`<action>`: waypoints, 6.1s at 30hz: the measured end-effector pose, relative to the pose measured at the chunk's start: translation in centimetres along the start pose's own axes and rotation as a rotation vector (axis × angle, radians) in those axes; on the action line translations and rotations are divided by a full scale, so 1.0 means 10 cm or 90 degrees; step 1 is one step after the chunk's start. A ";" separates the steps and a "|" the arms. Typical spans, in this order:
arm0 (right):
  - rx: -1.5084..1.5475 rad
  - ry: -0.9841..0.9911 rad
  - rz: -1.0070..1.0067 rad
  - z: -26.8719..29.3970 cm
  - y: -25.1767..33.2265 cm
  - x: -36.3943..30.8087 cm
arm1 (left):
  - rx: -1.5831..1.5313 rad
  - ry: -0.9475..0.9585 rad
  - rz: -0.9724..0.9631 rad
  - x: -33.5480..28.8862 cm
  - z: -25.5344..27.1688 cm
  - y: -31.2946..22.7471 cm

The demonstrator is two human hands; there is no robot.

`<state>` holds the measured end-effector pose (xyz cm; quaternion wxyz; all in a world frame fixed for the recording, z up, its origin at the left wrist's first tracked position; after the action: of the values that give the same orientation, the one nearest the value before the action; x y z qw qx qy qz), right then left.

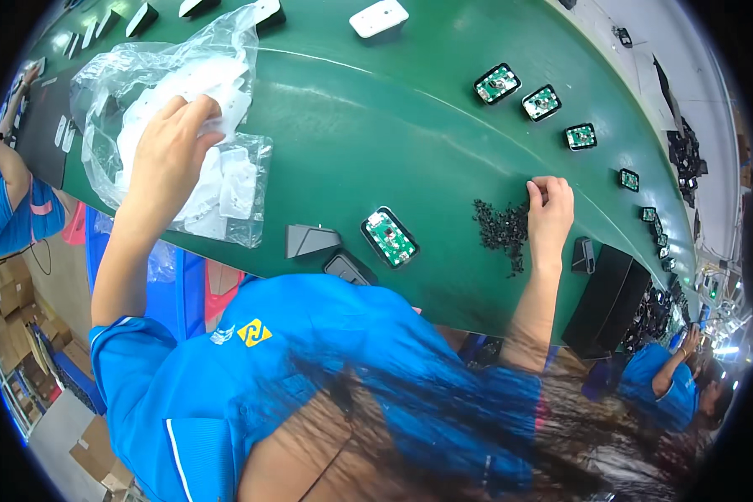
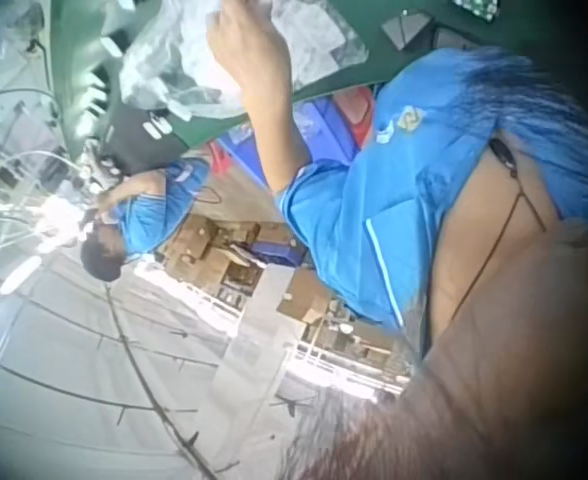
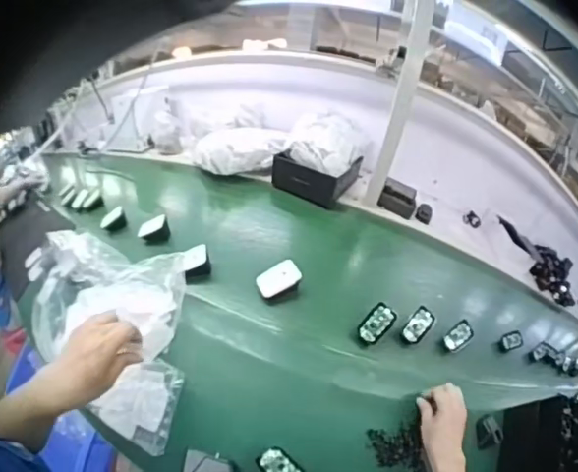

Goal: The person assembles small electronic devices by hand at a green workbench. They repeatedly pick up a white plastic casing, insert a green circuit board, and secure it with a black cover, placing the finished units in a row on the table.

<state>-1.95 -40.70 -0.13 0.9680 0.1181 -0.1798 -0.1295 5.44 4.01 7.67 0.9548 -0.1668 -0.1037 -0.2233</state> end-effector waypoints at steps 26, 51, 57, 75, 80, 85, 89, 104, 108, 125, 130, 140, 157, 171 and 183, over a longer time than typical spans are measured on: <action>0.622 0.142 -0.099 0.22 1.53 -0.20 | -0.616 -0.152 -0.033 0.19 -0.80 -1.11; 0.550 0.062 0.000 0.23 1.68 -0.32 | -0.987 0.083 0.307 0.06 -0.89 -1.19; 0.534 0.031 0.005 0.19 1.70 -0.32 | -0.961 0.090 0.329 0.06 -0.90 -1.21; 0.414 -0.116 0.299 0.13 1.76 -0.34 | -1.051 0.071 0.340 0.01 -0.97 -1.19; 0.433 -0.084 0.295 0.15 1.74 -0.32 | -1.055 0.110 0.363 0.02 -0.91 -1.18; 0.437 -0.103 0.292 0.23 1.71 -0.29 | -1.047 0.075 0.340 0.03 -0.87 -1.25; 0.445 -0.070 0.189 0.22 1.69 -0.30 | -1.028 0.003 0.233 0.02 -0.89 -1.30; 0.479 0.093 0.079 0.09 1.78 -0.38 | -0.859 -0.006 0.194 0.00 -0.92 -1.11; 0.499 0.035 -0.023 0.17 1.68 -0.33 | -0.995 0.088 0.302 -0.01 -0.89 -1.08; 0.882 0.358 -0.300 -0.25 1.54 -0.24 | -0.923 0.180 0.286 0.19 -0.95 -0.96; 0.517 0.091 0.050 -0.34 1.40 0.25 | -0.604 0.144 0.197 0.58 -1.13 -0.61; 0.039 -0.007 0.375 -0.46 1.09 1.26 | -0.217 0.182 -0.082 0.87 -1.15 -0.63; 0.546 0.032 0.346 0.47 1.69 0.15 | -1.138 0.451 0.172 0.33 -0.81 -0.99; 0.891 -0.155 0.009 0.39 1.90 -0.37 | -0.648 -0.210 -0.136 0.06 -0.55 -1.31; 0.644 -0.116 0.194 0.40 2.00 -0.35 | -0.851 -0.132 0.050 -0.11 -0.63 -1.14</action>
<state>-2.46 -21.65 7.93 0.7784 0.5309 -0.3180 0.1054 0.02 -7.53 4.65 0.6387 -0.7458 -0.0280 -0.1873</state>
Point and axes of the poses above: each hand's wrist, its own x-axis towards the middle knuckle, its own z-axis out of the back of the hand, y = z × x, the point moved 3 cm from there along x, towards the middle knuckle, and after that the axes turned 8 degrees about -y, right-handed, at the moved point
